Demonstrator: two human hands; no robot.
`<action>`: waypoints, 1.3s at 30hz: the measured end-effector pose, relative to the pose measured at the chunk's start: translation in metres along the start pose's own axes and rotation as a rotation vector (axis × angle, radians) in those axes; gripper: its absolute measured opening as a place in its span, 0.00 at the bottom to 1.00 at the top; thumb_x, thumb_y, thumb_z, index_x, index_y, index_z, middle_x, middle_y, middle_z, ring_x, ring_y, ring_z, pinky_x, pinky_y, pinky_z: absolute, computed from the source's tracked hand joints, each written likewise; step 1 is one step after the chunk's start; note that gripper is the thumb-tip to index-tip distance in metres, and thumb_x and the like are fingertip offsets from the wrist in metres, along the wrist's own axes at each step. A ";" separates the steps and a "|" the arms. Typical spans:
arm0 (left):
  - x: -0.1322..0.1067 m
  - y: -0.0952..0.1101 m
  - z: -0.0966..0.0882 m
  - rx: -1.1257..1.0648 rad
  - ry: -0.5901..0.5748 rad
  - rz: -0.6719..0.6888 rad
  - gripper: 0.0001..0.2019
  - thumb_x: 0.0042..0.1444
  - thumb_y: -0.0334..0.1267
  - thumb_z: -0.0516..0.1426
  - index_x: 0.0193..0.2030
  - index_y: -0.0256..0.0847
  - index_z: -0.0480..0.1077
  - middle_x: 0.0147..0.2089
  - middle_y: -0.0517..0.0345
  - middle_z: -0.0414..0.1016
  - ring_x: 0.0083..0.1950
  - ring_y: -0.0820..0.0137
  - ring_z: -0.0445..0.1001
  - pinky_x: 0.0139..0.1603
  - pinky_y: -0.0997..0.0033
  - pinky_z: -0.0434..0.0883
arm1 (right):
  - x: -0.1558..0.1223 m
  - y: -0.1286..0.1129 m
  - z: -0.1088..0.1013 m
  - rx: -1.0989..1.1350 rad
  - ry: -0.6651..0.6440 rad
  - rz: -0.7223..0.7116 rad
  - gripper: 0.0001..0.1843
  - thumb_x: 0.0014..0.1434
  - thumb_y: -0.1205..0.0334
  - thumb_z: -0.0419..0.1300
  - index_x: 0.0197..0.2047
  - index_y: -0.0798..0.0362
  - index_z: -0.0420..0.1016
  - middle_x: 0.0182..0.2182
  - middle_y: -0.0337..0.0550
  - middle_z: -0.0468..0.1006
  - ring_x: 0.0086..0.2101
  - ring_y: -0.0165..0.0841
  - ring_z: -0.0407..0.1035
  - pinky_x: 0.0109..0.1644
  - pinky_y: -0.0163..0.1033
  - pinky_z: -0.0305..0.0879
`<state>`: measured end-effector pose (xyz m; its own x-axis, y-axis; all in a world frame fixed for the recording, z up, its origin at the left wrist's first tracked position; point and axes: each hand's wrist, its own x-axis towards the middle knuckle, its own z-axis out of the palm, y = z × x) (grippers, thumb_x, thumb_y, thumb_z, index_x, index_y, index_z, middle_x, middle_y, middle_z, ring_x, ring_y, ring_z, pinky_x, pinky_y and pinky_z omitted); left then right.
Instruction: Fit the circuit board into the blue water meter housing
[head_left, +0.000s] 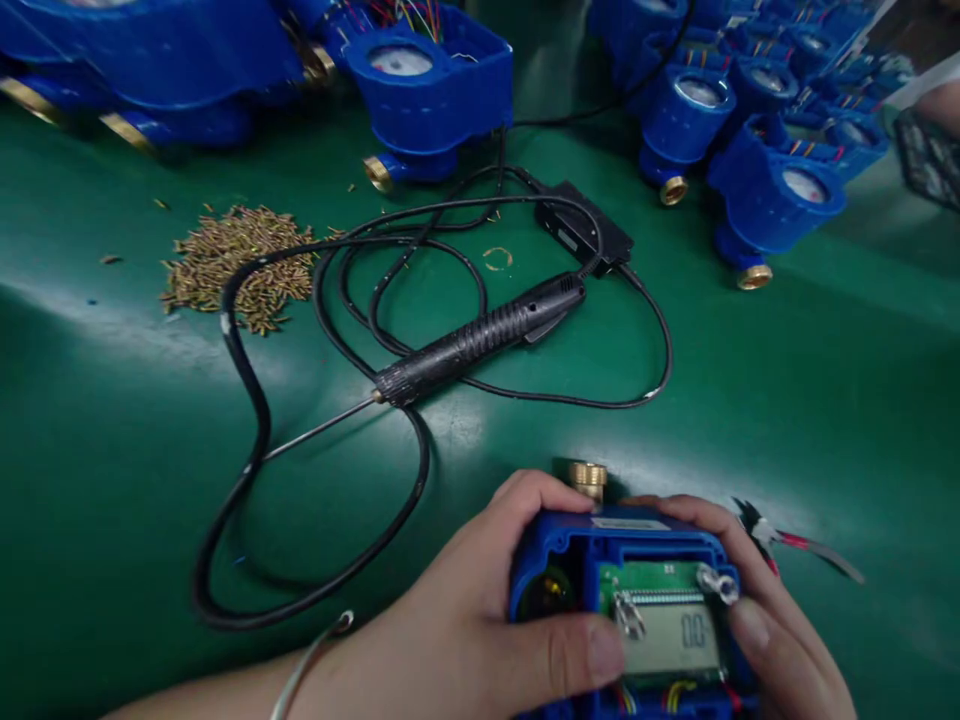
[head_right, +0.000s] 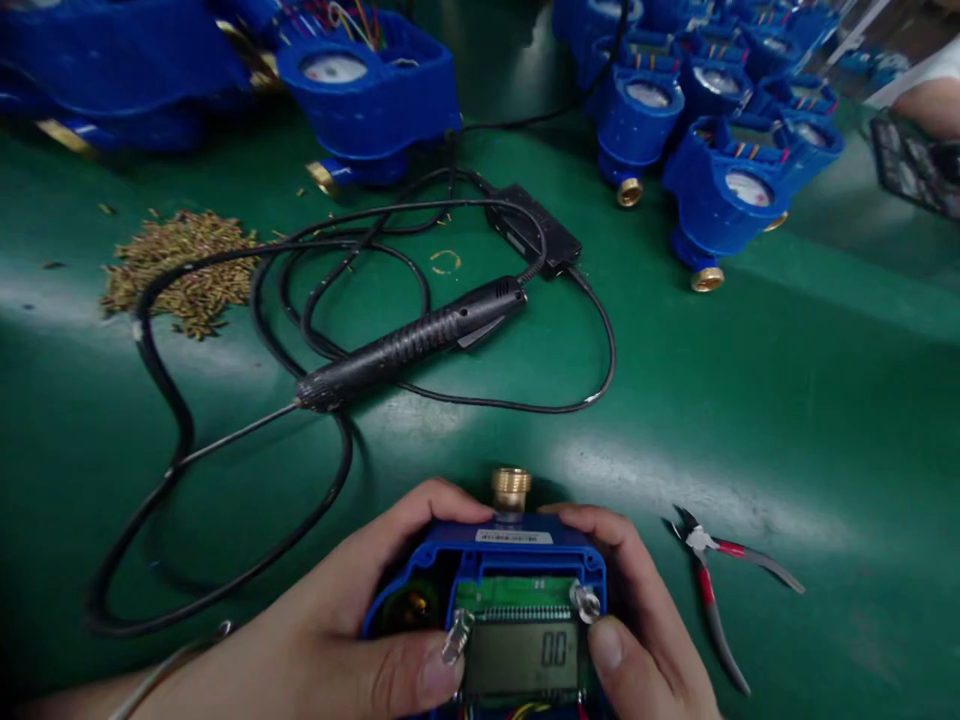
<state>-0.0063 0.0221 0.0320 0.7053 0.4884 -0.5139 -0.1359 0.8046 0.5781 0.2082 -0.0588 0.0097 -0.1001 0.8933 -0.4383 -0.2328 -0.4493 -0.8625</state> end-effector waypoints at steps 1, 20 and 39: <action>0.001 0.000 -0.001 0.014 -0.014 0.005 0.22 0.52 0.39 0.66 0.50 0.45 0.61 0.48 0.55 0.74 0.47 0.61 0.76 0.46 0.62 0.73 | 0.001 0.000 -0.001 -0.002 -0.007 -0.019 0.27 0.57 0.44 0.59 0.58 0.41 0.64 0.58 0.47 0.66 0.52 0.46 0.68 0.53 0.50 0.70; 0.004 -0.001 0.012 0.684 0.234 0.446 0.24 0.56 0.44 0.63 0.59 0.47 0.67 0.63 0.52 0.64 0.63 0.55 0.63 0.64 0.57 0.61 | 0.012 -0.008 -0.028 -0.484 -0.147 -0.603 0.30 0.63 0.49 0.60 0.66 0.39 0.60 0.62 0.45 0.57 0.64 0.40 0.50 0.66 0.51 0.55; 0.010 0.014 -0.002 1.163 0.067 0.703 0.31 0.46 0.50 0.69 0.56 0.45 0.71 0.63 0.50 0.65 0.66 0.56 0.62 0.69 0.58 0.56 | 0.017 -0.010 -0.029 -0.553 -0.091 -0.756 0.26 0.62 0.49 0.61 0.63 0.40 0.65 0.58 0.45 0.62 0.61 0.40 0.54 0.66 0.54 0.55</action>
<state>-0.0027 0.0395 0.0334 0.6913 0.7158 0.0983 0.2342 -0.3507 0.9067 0.2366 -0.0390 0.0038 -0.1903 0.9385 0.2882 0.2230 0.3272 -0.9183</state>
